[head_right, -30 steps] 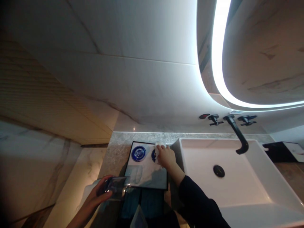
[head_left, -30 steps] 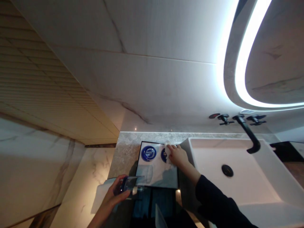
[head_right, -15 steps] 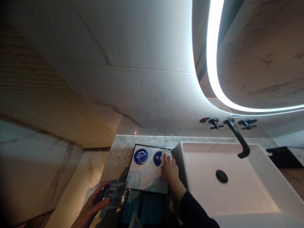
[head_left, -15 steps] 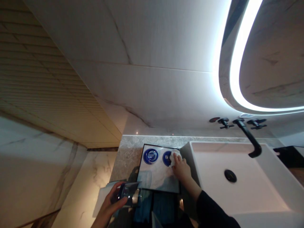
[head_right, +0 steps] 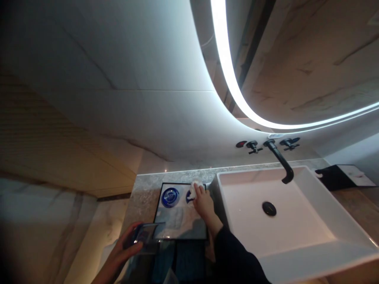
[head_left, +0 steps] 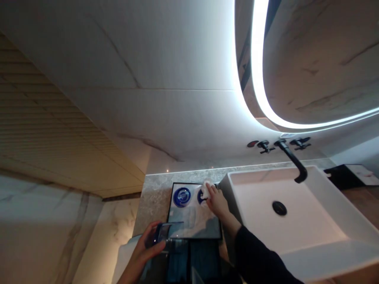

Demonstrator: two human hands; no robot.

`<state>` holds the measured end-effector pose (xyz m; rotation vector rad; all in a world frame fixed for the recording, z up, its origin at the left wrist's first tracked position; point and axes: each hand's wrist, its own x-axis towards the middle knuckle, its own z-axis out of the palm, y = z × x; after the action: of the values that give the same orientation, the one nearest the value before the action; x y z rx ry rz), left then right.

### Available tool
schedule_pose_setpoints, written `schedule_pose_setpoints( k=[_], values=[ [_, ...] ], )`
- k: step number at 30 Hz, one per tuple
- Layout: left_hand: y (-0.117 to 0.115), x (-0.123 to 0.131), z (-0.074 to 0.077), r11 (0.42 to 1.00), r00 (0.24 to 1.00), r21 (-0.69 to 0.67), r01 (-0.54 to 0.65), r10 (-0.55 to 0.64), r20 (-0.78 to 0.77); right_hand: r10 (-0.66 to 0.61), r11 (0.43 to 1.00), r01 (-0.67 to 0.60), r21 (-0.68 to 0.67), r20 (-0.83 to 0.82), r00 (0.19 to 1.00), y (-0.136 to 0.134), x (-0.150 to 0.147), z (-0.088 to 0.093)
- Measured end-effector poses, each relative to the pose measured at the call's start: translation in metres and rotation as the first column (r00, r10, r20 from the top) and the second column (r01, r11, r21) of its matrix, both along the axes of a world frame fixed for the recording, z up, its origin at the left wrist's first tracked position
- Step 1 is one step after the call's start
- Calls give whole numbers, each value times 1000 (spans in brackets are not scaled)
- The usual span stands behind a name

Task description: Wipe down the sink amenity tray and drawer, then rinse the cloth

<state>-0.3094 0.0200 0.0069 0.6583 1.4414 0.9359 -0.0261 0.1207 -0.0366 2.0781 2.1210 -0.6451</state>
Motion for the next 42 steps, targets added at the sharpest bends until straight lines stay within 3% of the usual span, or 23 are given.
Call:
schedule_pose_setpoints(
  k=[2,6,9,14,16,19,22,24,26,29,31,36,42],
  values=[
    [-1,3,2,1000,1000,-3,-7,7,5,28,999,-27,-18,63,998,-9,-10,-17],
    [-4,4,1,1000,1000,-10,-26,26,-5,152,987,-149,-63,41,988,-63,-7,-39],
    [-6,3,0,999,999,-30,-36,36,-1,213,974,-217,-71,-56,975,-70,6,-33],
    [-3,7,-4,1000,1000,-5,22,-22,-3,15,1000,-15,-17,4,1000,-41,2,-25],
    [4,12,-6,997,997,20,78,-78,-7,41,998,-42,-54,-11,999,-49,-3,-27],
    [22,29,-2,966,967,53,253,-250,-56,94,986,-104,-130,-85,992,-79,-1,-23],
    [51,62,10,878,842,106,466,-404,-357,103,964,-148,-219,-205,973,-107,11,-8],
    [72,92,19,785,684,140,604,-421,-595,72,951,-148,-271,-273,959,-119,19,2],
    [94,124,22,656,497,117,746,-430,-754,24,951,-114,-287,-300,954,-128,27,7],
    [123,163,11,471,171,-64,880,-439,-882,-14,964,-67,-259,-298,955,-140,36,1],
    [136,178,-1,420,33,-175,891,-442,-896,-16,959,-66,-277,-284,959,-148,40,-7],
    [149,190,-23,416,-51,-270,869,-466,-883,-50,932,-53,-358,-273,961,-163,45,-16],
    [146,192,-26,443,-58,-292,847,-470,-881,-94,947,-24,-321,-345,934,-167,47,-12]
  ],
)
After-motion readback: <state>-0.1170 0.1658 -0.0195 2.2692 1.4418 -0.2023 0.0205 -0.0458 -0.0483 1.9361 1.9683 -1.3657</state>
